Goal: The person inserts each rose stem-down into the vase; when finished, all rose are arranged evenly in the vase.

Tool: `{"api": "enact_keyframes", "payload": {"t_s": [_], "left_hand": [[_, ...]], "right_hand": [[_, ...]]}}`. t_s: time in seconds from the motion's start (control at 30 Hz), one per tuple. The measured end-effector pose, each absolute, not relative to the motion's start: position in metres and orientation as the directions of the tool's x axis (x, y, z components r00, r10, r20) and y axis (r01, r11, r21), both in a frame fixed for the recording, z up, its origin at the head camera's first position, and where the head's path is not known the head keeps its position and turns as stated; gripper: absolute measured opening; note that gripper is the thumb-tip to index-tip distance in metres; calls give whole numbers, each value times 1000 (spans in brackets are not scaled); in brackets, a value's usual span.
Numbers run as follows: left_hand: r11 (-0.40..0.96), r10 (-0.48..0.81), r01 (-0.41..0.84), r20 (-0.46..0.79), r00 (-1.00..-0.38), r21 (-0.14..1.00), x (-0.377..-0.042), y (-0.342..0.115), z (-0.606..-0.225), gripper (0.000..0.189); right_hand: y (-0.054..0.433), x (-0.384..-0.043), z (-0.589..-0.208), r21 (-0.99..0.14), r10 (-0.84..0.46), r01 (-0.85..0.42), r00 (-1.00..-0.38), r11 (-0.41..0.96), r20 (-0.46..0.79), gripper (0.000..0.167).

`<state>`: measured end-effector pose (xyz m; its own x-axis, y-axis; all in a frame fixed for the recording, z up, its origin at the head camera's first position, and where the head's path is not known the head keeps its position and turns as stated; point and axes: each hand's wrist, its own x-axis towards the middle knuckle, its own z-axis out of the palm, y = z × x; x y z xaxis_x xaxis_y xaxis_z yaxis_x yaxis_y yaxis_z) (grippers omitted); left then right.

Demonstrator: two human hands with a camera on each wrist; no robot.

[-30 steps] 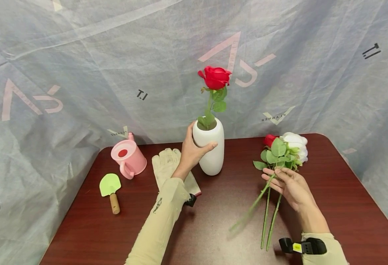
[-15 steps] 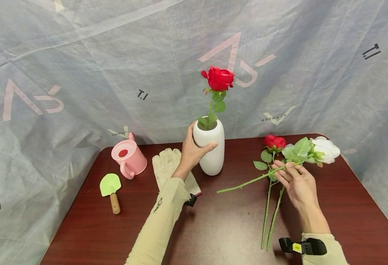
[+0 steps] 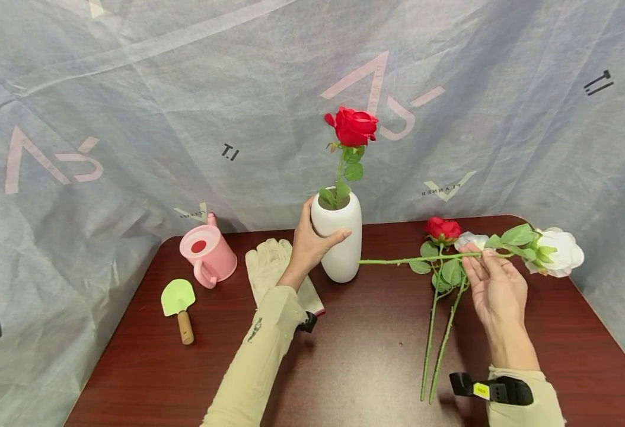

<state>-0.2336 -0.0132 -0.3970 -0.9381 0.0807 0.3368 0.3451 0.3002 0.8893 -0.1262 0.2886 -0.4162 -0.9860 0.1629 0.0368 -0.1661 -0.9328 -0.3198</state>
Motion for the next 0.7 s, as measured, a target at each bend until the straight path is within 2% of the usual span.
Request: {"api": "enact_keyframes", "payload": {"t_s": [0.27,0.37,0.7], "left_hand": [[302,80,356,349,-934,884,-235,-14,-398,88],[301,79,361,354,-932,883,-236,-14,-398,88],[296,84,366,357,-930,882,-236,-14,-399,88]], "right_hand": [[284,-137,-396,-161,233,-223,-972,-961,-44,15],[280,-141,-388,-137,252,-240,-964,-961,-80,15],[257,-152,-369,-180,345,-315,-923,-932,-172,6]]}}
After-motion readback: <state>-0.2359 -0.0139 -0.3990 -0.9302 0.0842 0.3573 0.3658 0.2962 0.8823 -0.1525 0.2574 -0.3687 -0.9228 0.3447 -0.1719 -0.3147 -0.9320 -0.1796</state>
